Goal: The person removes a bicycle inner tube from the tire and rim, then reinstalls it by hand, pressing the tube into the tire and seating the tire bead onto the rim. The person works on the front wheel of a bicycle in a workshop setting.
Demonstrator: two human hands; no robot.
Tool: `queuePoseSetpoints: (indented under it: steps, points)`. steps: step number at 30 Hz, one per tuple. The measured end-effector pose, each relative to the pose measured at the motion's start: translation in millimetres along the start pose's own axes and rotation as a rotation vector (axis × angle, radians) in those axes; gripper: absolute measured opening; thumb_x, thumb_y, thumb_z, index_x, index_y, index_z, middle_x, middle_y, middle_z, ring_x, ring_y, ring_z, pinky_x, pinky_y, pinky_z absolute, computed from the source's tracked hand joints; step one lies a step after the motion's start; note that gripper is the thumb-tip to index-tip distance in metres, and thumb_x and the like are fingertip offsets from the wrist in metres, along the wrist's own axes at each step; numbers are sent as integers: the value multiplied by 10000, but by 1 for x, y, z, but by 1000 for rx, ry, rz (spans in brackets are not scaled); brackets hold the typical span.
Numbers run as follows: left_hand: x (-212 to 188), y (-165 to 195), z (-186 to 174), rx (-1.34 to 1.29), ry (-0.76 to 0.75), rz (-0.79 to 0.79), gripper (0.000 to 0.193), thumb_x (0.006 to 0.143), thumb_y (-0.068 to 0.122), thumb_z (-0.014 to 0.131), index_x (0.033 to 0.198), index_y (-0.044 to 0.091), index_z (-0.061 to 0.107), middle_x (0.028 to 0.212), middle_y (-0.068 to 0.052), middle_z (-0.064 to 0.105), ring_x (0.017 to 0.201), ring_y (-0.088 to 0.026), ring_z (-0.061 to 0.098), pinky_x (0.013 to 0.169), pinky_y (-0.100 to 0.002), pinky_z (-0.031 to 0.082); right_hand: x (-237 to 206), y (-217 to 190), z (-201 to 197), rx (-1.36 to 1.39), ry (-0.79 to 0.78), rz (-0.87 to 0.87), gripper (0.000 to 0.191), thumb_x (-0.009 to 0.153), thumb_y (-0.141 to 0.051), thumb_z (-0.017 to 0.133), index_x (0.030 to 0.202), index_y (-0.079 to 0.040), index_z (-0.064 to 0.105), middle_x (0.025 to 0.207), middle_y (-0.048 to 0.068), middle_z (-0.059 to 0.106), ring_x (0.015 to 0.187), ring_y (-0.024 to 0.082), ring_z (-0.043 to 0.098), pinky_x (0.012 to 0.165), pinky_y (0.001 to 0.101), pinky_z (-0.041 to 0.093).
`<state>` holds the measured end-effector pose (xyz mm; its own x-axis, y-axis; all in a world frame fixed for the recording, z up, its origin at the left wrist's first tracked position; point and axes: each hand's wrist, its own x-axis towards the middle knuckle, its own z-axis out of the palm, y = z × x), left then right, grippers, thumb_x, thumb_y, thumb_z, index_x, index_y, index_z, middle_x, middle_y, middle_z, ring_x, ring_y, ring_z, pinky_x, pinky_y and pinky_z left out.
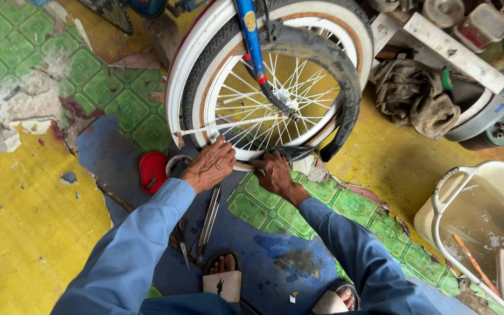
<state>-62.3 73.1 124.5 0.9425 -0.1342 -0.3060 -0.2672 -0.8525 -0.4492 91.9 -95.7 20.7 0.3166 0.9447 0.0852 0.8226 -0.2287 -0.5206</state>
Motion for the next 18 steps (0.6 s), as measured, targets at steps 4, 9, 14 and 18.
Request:
queuePoseSetpoints:
  steps: [4,9,14,18]
  points:
    - [5,2,4,-30,57,-49,182,901,201,684,1023,66,702,946,-60,649,1068,-245,570,1131,-489,329,11,-26,-67,215,-86,159,132,965,-258,672,1007,-234,795,1118,-10,688,866,193,653,648,376,547]
    - [9,6,-1,-119,91,-85,368,792,274,699,1074,37,687,921,-93,644,1033,-264,573,1107,-503,315,-11,-79,-217,260,499,-119,198,1026,-342,667,1008,-156,730,896,53,686,764,197,642,718,359,522]
    - [15,9,-5,-170,65,-76,251,921,232,614,1029,20,693,906,-115,642,1019,-291,578,1124,-522,316,-69,-139,-318,774,909,-983,200,1041,-338,696,1082,-144,712,1003,81,668,880,224,631,802,389,530]
    - [14,12,-3,-165,162,-104,267,888,234,614,1020,17,697,875,-112,639,983,-289,585,1098,-529,325,-67,-162,-331,821,907,-1122,221,1052,-335,719,1142,-134,697,1089,104,653,972,245,622,869,413,537]
